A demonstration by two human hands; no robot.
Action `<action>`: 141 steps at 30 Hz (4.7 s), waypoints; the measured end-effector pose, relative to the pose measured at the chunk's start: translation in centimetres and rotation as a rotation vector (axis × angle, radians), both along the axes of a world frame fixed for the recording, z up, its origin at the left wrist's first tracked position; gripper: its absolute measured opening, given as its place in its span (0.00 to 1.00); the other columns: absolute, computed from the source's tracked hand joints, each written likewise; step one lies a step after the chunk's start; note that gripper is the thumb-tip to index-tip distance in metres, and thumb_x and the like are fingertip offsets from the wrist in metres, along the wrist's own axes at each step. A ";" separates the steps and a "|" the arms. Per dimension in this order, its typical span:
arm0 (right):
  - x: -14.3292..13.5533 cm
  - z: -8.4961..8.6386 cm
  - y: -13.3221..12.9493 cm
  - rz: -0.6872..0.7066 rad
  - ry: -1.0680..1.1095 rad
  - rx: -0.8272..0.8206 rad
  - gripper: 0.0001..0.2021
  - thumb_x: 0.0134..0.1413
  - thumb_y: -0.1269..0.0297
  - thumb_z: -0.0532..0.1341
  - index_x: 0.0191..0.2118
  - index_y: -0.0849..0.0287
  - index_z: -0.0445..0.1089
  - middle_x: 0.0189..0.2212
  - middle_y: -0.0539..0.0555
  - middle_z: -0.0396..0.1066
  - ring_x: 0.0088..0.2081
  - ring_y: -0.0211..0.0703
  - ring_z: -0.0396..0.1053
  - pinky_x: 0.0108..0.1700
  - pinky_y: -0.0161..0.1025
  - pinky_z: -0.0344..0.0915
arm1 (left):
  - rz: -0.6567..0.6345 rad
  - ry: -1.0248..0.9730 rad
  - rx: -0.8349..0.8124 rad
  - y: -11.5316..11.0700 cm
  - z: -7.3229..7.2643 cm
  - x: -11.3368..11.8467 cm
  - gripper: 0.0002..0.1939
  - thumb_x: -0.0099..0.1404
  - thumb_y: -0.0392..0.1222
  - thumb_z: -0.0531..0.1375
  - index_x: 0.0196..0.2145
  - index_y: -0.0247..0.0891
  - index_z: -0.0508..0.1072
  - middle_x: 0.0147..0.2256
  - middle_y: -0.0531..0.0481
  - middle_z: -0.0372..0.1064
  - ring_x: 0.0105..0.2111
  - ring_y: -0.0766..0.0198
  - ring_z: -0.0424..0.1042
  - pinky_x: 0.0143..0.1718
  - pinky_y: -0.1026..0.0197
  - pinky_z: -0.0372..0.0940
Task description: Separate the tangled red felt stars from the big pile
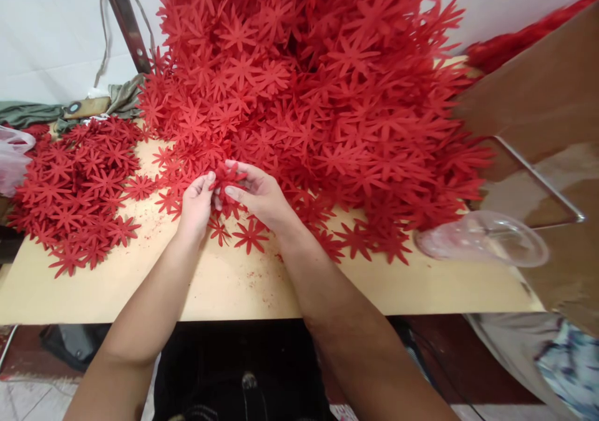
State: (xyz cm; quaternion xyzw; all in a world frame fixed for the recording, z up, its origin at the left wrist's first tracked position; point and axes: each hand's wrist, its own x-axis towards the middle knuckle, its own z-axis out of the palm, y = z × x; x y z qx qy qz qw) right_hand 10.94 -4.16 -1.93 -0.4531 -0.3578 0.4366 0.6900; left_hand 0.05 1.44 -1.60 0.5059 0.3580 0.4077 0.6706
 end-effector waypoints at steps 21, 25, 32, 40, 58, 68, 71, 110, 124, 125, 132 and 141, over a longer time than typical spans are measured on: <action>0.8 -0.6 0.7 -0.312 -0.095 -0.076 0.13 0.41 0.57 0.65 0.23 0.59 0.62 0.18 0.44 0.62 0.21 0.29 0.57 0.27 0.32 0.59 | -0.013 0.261 0.478 -0.4 -0.9 -0.4 0.14 0.60 0.46 0.58 0.42 0.38 0.68 0.31 0.51 0.68 0.28 0.70 0.66 0.33 0.66 0.62; 0.3 -0.7 0.3 -0.283 -0.286 -0.059 0.16 0.48 0.51 0.60 0.24 0.59 0.62 0.18 0.45 0.60 0.21 0.30 0.55 0.27 0.33 0.57 | -0.034 0.122 0.429 -0.4 -0.6 -0.2 0.17 0.57 0.48 0.61 0.42 0.38 0.70 0.38 0.49 0.70 0.36 0.68 0.68 0.42 0.64 0.63; -0.5 -0.8 0.3 -0.061 -0.240 0.044 0.15 0.46 0.51 0.61 0.27 0.59 0.64 0.22 0.46 0.64 0.25 0.31 0.59 0.32 0.34 0.61 | 0.056 -0.039 0.178 0.1 -0.5 0.0 0.11 0.50 0.44 0.66 0.29 0.36 0.71 0.24 0.55 0.69 0.25 0.72 0.66 0.32 0.68 0.64; 0.0 -0.7 0.6 -0.074 -0.116 -0.086 0.12 0.40 0.57 0.65 0.26 0.59 0.66 0.17 0.45 0.63 0.20 0.30 0.59 0.25 0.32 0.58 | 0.228 -0.174 -0.070 0.8 0.5 -0.7 0.07 0.52 0.39 0.62 0.25 0.37 0.66 0.22 0.55 0.71 0.22 0.73 0.68 0.24 0.71 0.61; 0.6 -0.7 0.6 -0.259 -0.175 -0.048 0.23 0.37 0.41 0.62 0.21 0.57 0.57 0.16 0.43 0.52 0.19 0.28 0.49 0.21 0.32 0.50 | 0.075 -0.095 -0.022 0.0 0.8 -0.4 0.06 0.46 0.28 0.55 0.23 0.38 0.64 0.20 0.57 0.67 0.19 0.73 0.63 0.21 0.70 0.57; 0.1 -0.3 0.4 -0.383 -0.244 0.007 0.25 0.42 0.39 0.58 0.19 0.59 0.60 0.17 0.46 0.57 0.23 0.31 0.56 0.29 0.34 0.58 | -0.095 0.095 0.028 -2.3 0.8 0.9 0.12 0.48 0.40 0.66 0.28 0.37 0.66 0.18 0.60 0.59 0.18 0.75 0.56 0.22 0.68 0.54; -0.4 -0.2 0.1 -0.361 -0.278 0.012 0.22 0.48 0.44 0.56 0.21 0.59 0.63 0.19 0.47 0.61 0.26 0.33 0.59 0.32 0.35 0.60 | -0.014 0.105 0.036 -2.3 0.5 1.2 0.12 0.47 0.37 0.66 0.28 0.37 0.66 0.19 0.61 0.62 0.18 0.75 0.58 0.23 0.69 0.56; 0.1 -0.1 0.3 -0.162 -0.155 -0.027 0.18 0.37 0.49 0.65 0.24 0.58 0.62 0.19 0.44 0.59 0.22 0.29 0.55 0.26 0.33 0.57 | 0.061 -0.019 0.102 -1.2 -0.1 0.6 0.14 0.48 0.44 0.67 0.21 0.36 0.64 0.19 0.60 0.60 0.19 0.77 0.57 0.23 0.71 0.56; -0.2 -0.7 0.3 -0.288 -0.282 0.051 0.14 0.48 0.54 0.60 0.24 0.58 0.60 0.20 0.45 0.59 0.23 0.30 0.56 0.28 0.32 0.57 | -0.004 -0.010 0.034 -1.7 0.7 0.8 0.11 0.48 0.39 0.67 0.30 0.37 0.70 0.25 0.57 0.67 0.20 0.75 0.61 0.23 0.69 0.59; -0.2 -0.8 0.4 -0.295 -0.271 0.064 0.12 0.47 0.56 0.61 0.25 0.58 0.60 0.20 0.44 0.60 0.24 0.30 0.57 0.29 0.32 0.58 | 0.014 -0.028 0.054 -1.6 0.6 0.8 0.12 0.47 0.39 0.67 0.29 0.37 0.69 0.25 0.57 0.67 0.21 0.76 0.62 0.25 0.69 0.59; -0.4 -1.1 0.7 -0.357 -0.213 0.095 0.07 0.47 0.60 0.60 0.26 0.58 0.65 0.24 0.46 0.64 0.28 0.32 0.62 0.36 0.34 0.62 | 0.058 -0.007 0.127 -1.6 0.3 0.7 0.12 0.48 0.41 0.65 0.22 0.35 0.65 0.21 0.59 0.62 0.22 0.76 0.59 0.28 0.70 0.58; 2.2 -0.6 0.6 -0.554 0.100 -0.008 0.13 0.42 0.55 0.64 0.25 0.57 0.61 0.21 0.44 0.60 0.23 0.29 0.57 0.27 0.31 0.60 | 0.095 0.010 0.152 -1.0 -0.2 0.6 0.11 0.51 0.40 0.63 0.21 0.36 0.64 0.19 0.59 0.58 0.21 0.75 0.57 0.26 0.69 0.56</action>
